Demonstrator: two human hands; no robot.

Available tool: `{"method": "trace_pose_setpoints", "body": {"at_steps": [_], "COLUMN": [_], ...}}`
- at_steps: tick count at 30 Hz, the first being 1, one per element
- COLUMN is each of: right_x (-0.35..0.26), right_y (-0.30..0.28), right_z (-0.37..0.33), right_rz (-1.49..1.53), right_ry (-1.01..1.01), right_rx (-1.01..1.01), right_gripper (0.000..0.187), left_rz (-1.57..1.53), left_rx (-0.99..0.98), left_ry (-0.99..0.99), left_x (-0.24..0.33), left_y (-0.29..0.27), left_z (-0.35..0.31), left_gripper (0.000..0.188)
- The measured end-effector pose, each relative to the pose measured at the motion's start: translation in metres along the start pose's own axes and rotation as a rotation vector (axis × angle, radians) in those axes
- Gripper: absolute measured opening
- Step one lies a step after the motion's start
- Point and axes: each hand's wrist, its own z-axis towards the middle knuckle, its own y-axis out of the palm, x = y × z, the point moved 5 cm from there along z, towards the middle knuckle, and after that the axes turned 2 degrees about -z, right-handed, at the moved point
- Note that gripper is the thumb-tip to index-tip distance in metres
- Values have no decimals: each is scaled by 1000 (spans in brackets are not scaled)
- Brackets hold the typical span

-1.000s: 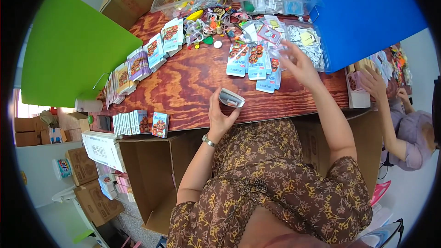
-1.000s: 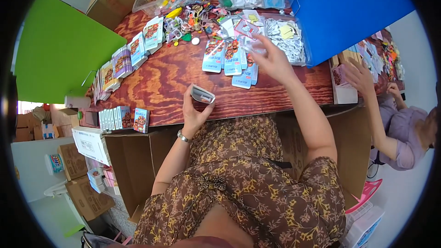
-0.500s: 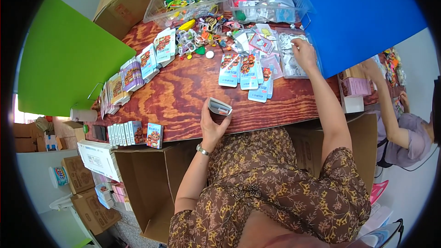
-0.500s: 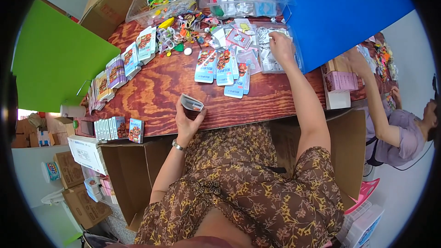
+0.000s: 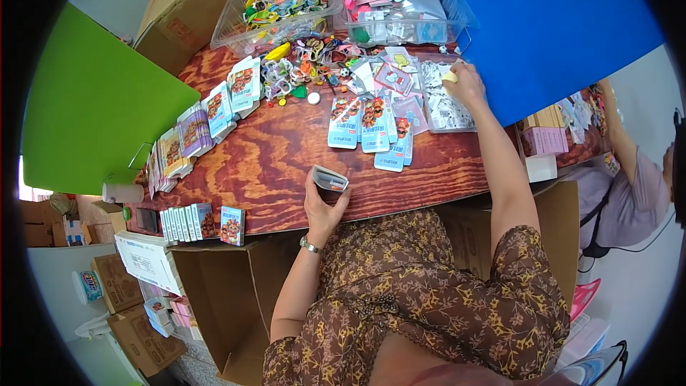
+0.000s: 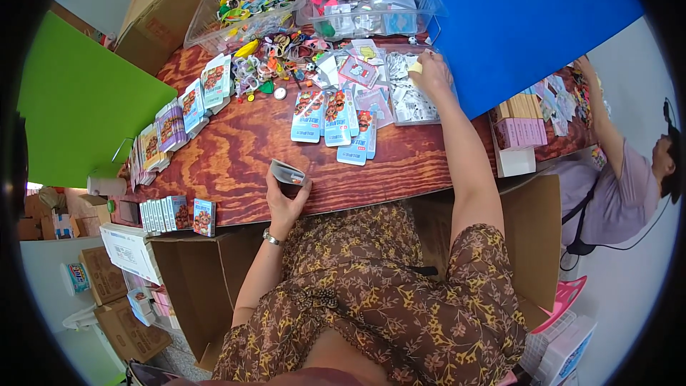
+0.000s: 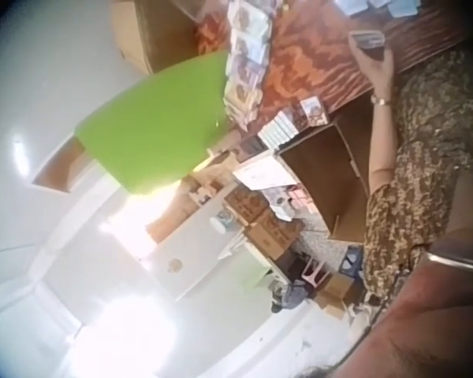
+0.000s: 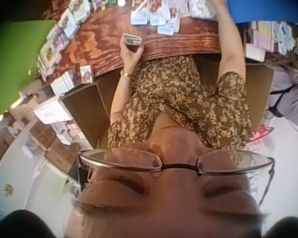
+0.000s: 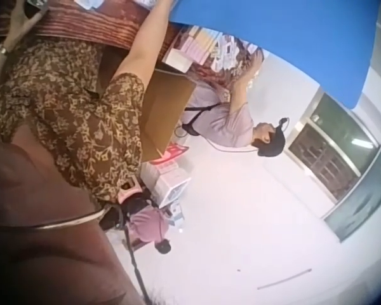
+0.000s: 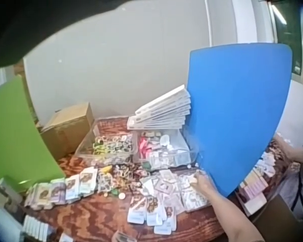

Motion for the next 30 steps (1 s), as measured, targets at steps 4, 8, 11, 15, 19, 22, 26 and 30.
{"method": "trace_pose_setpoints", "body": {"at_steps": [4,8,11,15,19,22,26,30], "right_x": [6,7,-9,-33,-30,-18,-11,-7], "right_y": [-5,-10,1,8,23,30,17,6], "right_z": [2,-3,-25,-49,-49,-46,-38,-37], "right_rz": [56,386,441,47,-44,9,333,385], "right_ry": [-6,-102,-293,-187,-280,-322,-227,-287], "right_rx": [8,-111,-349,-327,-188,-147,-281,-332], "right_gripper": [30,35,39,37,27,22,18,19], "left_rz": [-3,-16,-21,-21,-31,1,-7,-27], "left_rx": [-11,-6,0,7,2,7,17,6], "left_ry": [-1,-9,-1,5,17,21,35,28], "left_x": [3,2,3,7,11,11,9,7], "left_y": [1,0,0,-1,0,2,-2,0], "left_z": [2,1,1,1,2,4,3,3], "left_gripper": [86,86,85,84,84,83,82,83]}}
